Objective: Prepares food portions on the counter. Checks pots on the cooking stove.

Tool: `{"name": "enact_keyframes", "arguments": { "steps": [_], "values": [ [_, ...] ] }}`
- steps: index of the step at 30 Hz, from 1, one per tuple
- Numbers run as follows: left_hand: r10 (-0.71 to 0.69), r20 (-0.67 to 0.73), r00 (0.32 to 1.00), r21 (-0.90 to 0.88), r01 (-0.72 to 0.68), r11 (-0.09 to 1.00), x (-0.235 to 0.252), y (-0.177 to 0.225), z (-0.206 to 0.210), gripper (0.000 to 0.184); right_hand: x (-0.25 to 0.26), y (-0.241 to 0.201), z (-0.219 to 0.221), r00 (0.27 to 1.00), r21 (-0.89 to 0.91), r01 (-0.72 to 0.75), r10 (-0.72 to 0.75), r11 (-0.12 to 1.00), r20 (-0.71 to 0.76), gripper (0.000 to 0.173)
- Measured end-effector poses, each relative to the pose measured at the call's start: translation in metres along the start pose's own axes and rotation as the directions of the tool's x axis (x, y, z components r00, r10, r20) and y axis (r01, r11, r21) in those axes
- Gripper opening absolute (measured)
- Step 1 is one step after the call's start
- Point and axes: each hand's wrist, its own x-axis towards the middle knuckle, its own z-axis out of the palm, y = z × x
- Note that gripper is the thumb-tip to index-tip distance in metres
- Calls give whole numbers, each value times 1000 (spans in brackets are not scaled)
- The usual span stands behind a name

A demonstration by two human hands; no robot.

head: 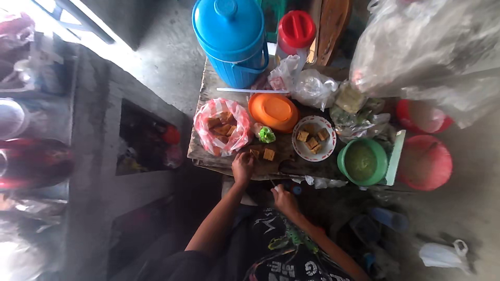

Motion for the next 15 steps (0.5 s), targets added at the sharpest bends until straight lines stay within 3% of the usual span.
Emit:
{"name": "enact_keyframes", "arguments": {
  "steps": [5,10,15],
  "values": [
    [-9,6,1000,2,9,1000,-2,-1,1,24,7,-23,-14,995,-4,-50,50,999,87,53],
    [-34,12,999,13,34,999,-3,3,1,27,-1,-15,-13,988,-14,-83,85,996,131,54],
    [-65,32,997,36,64,997,-4,7,1,35,5,-16,-8,993,-1,-67,67,998,95,53]
  ]
}}
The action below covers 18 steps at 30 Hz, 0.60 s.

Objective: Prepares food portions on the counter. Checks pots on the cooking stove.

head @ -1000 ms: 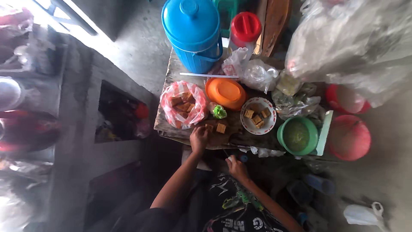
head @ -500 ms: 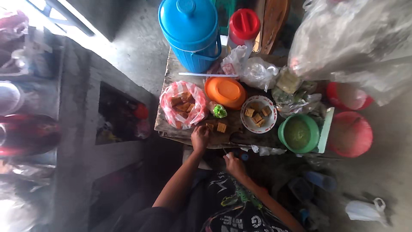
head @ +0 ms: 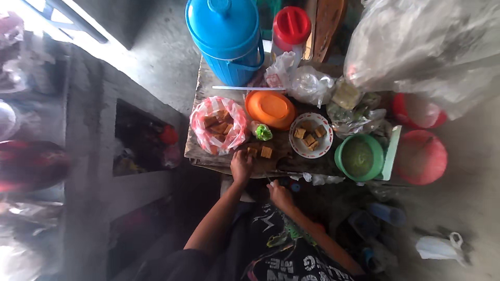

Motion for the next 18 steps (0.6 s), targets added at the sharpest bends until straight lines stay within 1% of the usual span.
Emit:
{"name": "enact_keyframes", "arguments": {
  "steps": [3,5,6,8,11,13,14,15,17,18],
  "values": [
    [-105,37,994,68,103,992,-1,15,3,64,2,2,0,1000,10,8,-8,1000,-11,54],
    [-135,37,990,109,131,985,1,24,11,78,1,9,3,1000,5,5,-5,1000,-21,54],
    [-143,41,989,115,137,984,3,26,15,78,-2,14,4,1000,1,-2,2,1000,-13,55],
    [-127,43,991,102,122,987,6,25,20,68,-9,29,6,1000,-3,-22,22,1000,7,55],
    [-87,77,993,121,78,990,5,24,19,57,-24,55,9,998,-4,-56,56,998,39,55],
    [-45,94,995,206,25,978,1,30,17,56,-33,70,11,995,0,-66,66,998,68,57],
    [-22,114,993,264,-9,964,-2,37,15,60,-36,76,13,995,9,-72,71,997,76,57],
    [1,150,989,337,-52,940,-4,44,13,69,-39,82,14,995,23,-74,72,997,75,57],
    [59,242,969,464,-168,870,-7,53,16,90,-48,91,18,997,66,-67,64,996,46,56],
    [80,297,951,511,-229,829,-7,56,19,95,-54,95,20,997,101,-68,65,993,34,56]
  ]
}}
